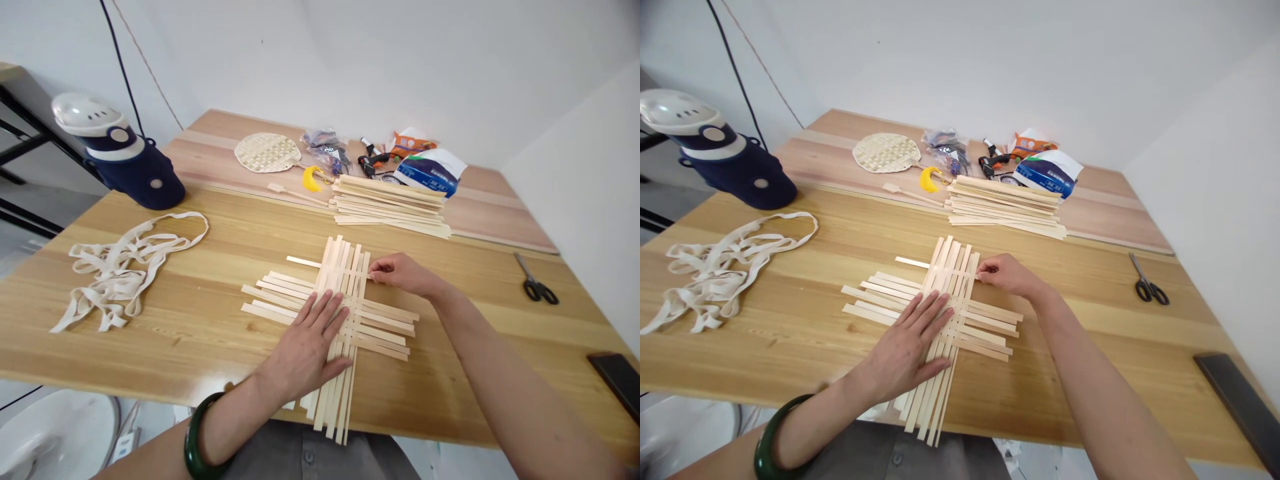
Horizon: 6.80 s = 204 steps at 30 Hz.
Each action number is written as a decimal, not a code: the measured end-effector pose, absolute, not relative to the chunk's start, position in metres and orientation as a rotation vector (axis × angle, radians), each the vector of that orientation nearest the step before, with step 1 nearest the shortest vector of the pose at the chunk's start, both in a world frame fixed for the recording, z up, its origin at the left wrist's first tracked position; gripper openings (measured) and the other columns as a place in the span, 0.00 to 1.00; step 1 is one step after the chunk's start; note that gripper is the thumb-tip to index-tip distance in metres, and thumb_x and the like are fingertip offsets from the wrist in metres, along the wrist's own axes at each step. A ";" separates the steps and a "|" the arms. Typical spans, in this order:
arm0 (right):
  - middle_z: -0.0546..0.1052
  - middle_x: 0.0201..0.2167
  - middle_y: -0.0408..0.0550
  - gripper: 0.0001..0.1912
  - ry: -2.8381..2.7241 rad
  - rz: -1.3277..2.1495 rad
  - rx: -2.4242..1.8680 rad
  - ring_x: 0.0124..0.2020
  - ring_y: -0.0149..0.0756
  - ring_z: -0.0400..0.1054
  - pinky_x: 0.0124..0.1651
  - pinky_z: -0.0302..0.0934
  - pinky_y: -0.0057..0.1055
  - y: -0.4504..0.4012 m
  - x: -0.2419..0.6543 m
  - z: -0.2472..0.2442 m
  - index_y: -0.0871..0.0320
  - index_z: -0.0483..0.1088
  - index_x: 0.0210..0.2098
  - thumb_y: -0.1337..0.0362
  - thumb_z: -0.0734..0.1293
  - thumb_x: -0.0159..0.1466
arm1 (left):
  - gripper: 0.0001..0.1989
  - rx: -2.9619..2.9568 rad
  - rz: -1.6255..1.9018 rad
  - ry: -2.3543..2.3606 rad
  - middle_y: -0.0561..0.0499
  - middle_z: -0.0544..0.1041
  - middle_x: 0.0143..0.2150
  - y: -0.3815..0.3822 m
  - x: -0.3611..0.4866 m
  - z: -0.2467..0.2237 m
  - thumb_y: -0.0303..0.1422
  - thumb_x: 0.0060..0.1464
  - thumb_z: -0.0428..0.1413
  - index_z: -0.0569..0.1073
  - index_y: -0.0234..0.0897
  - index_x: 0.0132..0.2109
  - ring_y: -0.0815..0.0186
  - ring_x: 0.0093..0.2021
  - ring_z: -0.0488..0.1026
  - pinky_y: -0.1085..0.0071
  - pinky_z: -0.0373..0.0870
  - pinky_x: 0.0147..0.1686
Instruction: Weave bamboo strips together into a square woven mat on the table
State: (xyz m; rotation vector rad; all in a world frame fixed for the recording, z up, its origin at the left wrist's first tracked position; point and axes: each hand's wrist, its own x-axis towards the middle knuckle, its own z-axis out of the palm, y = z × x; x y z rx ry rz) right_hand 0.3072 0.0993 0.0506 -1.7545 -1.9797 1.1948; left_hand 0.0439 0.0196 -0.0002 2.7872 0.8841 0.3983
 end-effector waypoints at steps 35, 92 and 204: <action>0.74 0.53 0.61 0.19 -1.825 -0.357 -2.023 0.57 0.49 0.63 0.66 0.51 0.52 0.028 0.219 -0.005 0.69 0.66 0.55 0.68 0.56 0.68 | 0.31 2.709 0.625 1.206 0.28 0.59 0.67 0.081 0.048 -0.011 0.42 0.64 0.51 0.59 0.22 0.64 0.44 0.70 0.52 0.47 0.54 0.67; 0.70 0.53 0.62 0.20 -1.940 -0.242 -2.070 0.53 0.53 0.60 0.57 0.57 0.51 0.032 0.201 0.007 0.62 0.68 0.56 0.61 0.61 0.68 | 0.32 2.695 0.604 1.157 0.28 0.62 0.65 0.082 0.049 -0.009 0.48 0.62 0.52 0.61 0.27 0.63 0.45 0.69 0.56 0.46 0.55 0.66; 0.72 0.58 0.54 0.25 -2.086 -0.050 -1.816 0.61 0.46 0.63 0.65 0.56 0.51 0.022 0.249 0.026 0.57 0.63 0.62 0.53 0.59 0.69 | 0.30 2.817 0.580 1.196 0.31 0.65 0.65 0.088 0.040 0.014 0.47 0.64 0.50 0.66 0.25 0.61 0.45 0.67 0.60 0.48 0.57 0.65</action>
